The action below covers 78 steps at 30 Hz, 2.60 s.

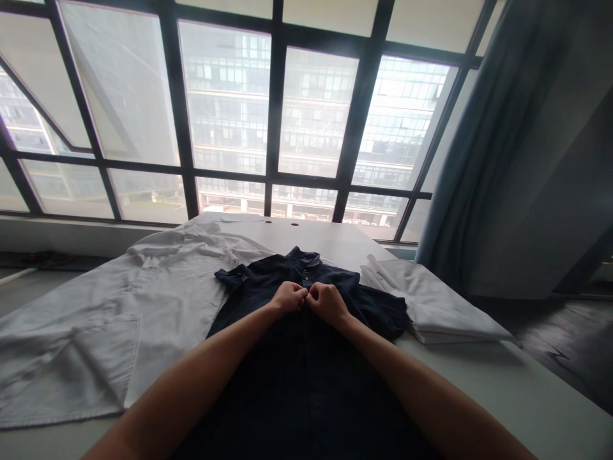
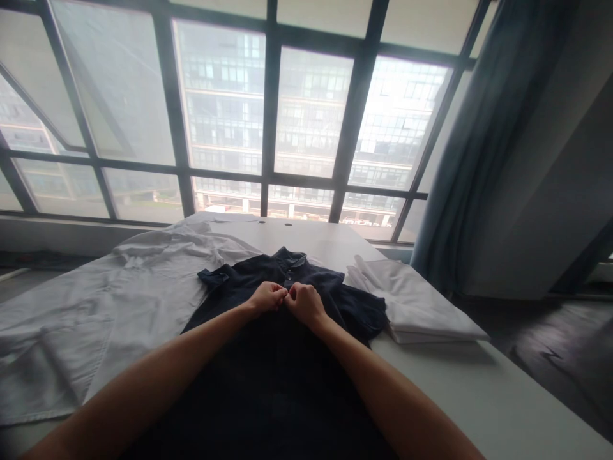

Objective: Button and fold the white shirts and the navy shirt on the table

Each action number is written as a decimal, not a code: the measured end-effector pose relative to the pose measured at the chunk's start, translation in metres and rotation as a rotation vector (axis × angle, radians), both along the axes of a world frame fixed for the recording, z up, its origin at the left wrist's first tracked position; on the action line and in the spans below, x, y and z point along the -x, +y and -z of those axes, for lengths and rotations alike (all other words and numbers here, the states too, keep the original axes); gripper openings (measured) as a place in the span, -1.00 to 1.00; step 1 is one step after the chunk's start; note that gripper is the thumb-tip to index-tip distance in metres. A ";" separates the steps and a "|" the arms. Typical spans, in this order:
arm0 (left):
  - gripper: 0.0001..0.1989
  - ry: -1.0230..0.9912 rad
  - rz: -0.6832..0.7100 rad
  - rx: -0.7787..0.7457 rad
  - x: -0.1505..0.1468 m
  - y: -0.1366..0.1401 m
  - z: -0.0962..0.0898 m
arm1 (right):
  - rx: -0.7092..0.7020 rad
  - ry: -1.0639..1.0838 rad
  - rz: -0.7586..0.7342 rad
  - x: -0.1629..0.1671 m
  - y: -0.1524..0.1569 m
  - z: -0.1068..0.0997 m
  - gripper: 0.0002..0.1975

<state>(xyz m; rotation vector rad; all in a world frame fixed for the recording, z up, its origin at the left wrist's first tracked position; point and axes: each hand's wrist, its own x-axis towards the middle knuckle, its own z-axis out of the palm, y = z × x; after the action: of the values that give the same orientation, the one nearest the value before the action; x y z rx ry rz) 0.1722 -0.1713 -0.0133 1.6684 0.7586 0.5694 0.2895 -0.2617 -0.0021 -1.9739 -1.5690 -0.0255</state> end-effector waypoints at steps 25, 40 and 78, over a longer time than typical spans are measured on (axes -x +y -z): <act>-0.74 0.177 0.034 -0.165 0.007 -0.001 -0.013 | 0.109 0.085 0.047 -0.008 0.010 0.010 -0.78; -0.81 0.401 -0.061 -0.720 0.011 0.002 -0.006 | 0.070 0.351 -0.092 -0.028 0.026 0.023 -0.79; -0.55 0.875 -0.288 -0.942 0.083 0.082 -0.017 | 0.130 -0.298 0.201 -0.068 0.004 0.008 -0.68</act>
<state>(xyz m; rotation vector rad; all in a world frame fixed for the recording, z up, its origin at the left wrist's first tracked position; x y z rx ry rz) 0.0895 -0.0898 0.0040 2.7705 1.5235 0.3862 0.3575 -0.2573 -0.0100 -2.3093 -1.5777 -0.3197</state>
